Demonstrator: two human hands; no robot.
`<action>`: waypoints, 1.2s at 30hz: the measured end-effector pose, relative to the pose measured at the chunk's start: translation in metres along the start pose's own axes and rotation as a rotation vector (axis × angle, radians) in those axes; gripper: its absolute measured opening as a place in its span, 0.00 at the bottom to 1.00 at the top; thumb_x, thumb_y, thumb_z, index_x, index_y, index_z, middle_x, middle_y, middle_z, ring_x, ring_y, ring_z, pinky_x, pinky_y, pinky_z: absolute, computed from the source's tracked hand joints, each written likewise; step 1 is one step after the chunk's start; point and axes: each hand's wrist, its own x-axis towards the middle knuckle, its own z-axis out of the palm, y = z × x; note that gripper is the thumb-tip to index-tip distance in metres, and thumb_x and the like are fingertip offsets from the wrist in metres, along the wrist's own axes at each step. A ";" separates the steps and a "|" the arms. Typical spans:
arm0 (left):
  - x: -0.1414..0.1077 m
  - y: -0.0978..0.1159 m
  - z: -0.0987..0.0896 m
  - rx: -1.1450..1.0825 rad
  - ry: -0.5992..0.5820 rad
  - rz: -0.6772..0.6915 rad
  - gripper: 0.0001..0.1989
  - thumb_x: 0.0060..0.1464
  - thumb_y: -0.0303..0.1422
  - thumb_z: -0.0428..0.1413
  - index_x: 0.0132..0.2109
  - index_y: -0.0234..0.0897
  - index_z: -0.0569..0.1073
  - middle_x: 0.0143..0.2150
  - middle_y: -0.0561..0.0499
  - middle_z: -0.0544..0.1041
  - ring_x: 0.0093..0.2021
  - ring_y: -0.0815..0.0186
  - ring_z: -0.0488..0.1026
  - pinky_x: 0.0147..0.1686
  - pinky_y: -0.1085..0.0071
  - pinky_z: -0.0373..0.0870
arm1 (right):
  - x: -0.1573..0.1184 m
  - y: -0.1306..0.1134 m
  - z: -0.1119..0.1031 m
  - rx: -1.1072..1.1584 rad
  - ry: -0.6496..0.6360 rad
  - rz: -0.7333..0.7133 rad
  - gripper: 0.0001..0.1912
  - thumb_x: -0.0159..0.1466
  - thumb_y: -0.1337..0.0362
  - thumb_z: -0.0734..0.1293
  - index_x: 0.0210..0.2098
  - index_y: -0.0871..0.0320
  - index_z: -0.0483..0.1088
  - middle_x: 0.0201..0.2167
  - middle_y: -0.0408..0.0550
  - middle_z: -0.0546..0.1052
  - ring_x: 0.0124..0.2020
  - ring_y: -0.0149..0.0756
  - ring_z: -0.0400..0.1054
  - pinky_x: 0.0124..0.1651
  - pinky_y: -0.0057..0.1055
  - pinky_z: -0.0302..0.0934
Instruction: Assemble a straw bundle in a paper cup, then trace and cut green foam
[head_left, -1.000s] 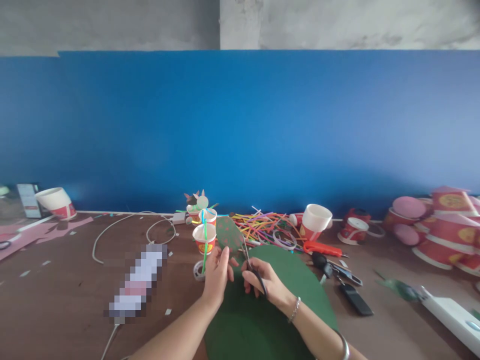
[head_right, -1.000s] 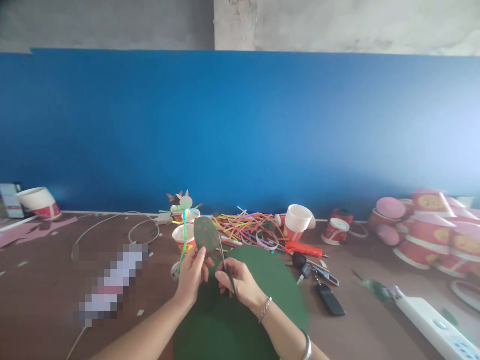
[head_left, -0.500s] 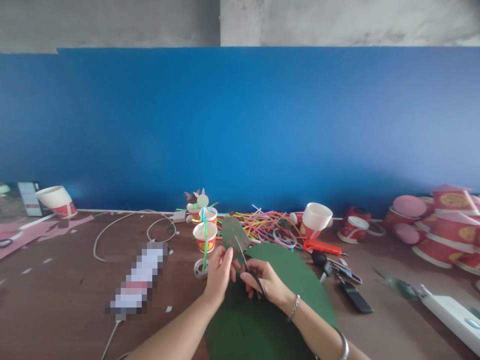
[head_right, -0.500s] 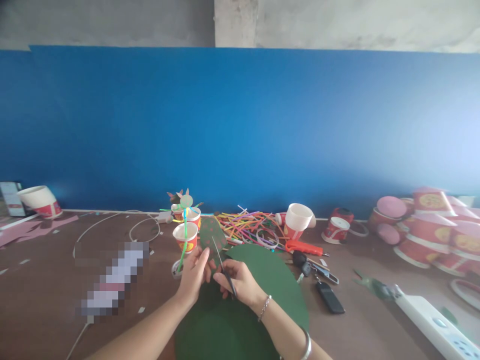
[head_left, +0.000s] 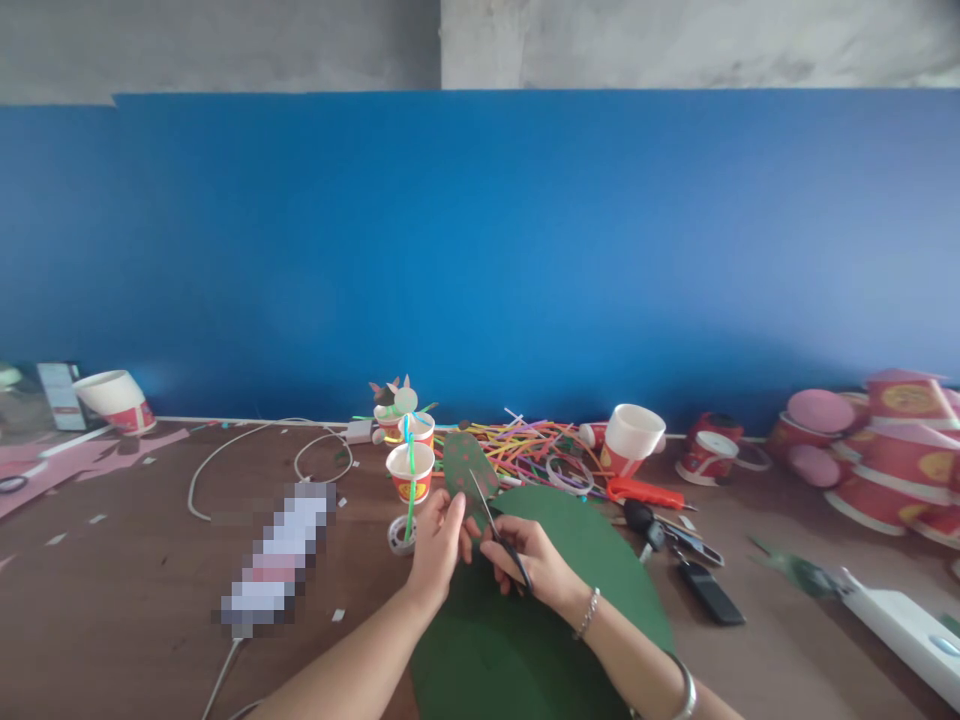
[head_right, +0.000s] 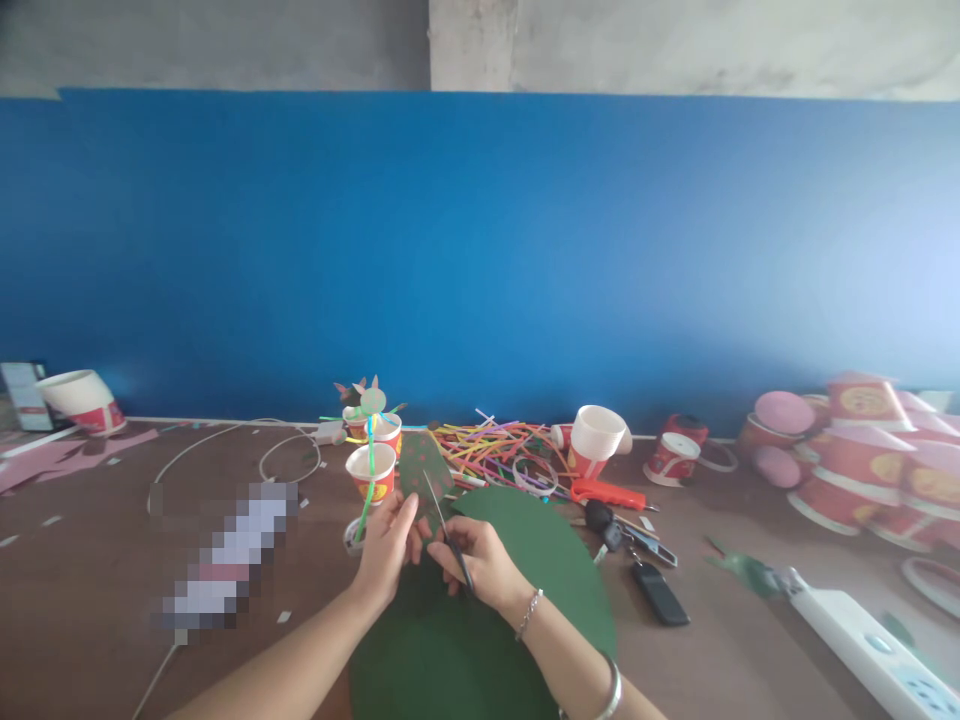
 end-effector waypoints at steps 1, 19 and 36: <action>0.000 0.000 0.000 -0.002 0.000 -0.003 0.17 0.54 0.45 0.51 0.28 0.38 0.59 0.20 0.58 0.71 0.11 0.77 0.60 0.11 0.81 0.47 | 0.000 0.000 0.000 -0.003 0.004 0.003 0.18 0.54 0.50 0.68 0.27 0.60 0.65 0.14 0.37 0.66 0.13 0.23 0.60 0.13 0.19 0.51; 0.000 0.001 0.000 -0.051 -0.004 -0.015 0.18 0.52 0.46 0.53 0.28 0.37 0.60 0.19 0.57 0.72 0.10 0.77 0.60 0.11 0.81 0.47 | 0.000 -0.001 0.002 -0.036 0.056 0.020 0.16 0.53 0.53 0.68 0.25 0.60 0.65 0.13 0.36 0.66 0.11 0.24 0.58 0.12 0.19 0.50; -0.002 0.006 0.002 -0.072 -0.090 -0.049 0.17 0.50 0.47 0.54 0.30 0.37 0.63 0.17 0.58 0.69 0.09 0.78 0.58 0.10 0.82 0.46 | -0.002 -0.008 0.004 -0.029 0.101 0.027 0.20 0.51 0.48 0.69 0.25 0.60 0.65 0.12 0.37 0.66 0.11 0.25 0.59 0.10 0.19 0.48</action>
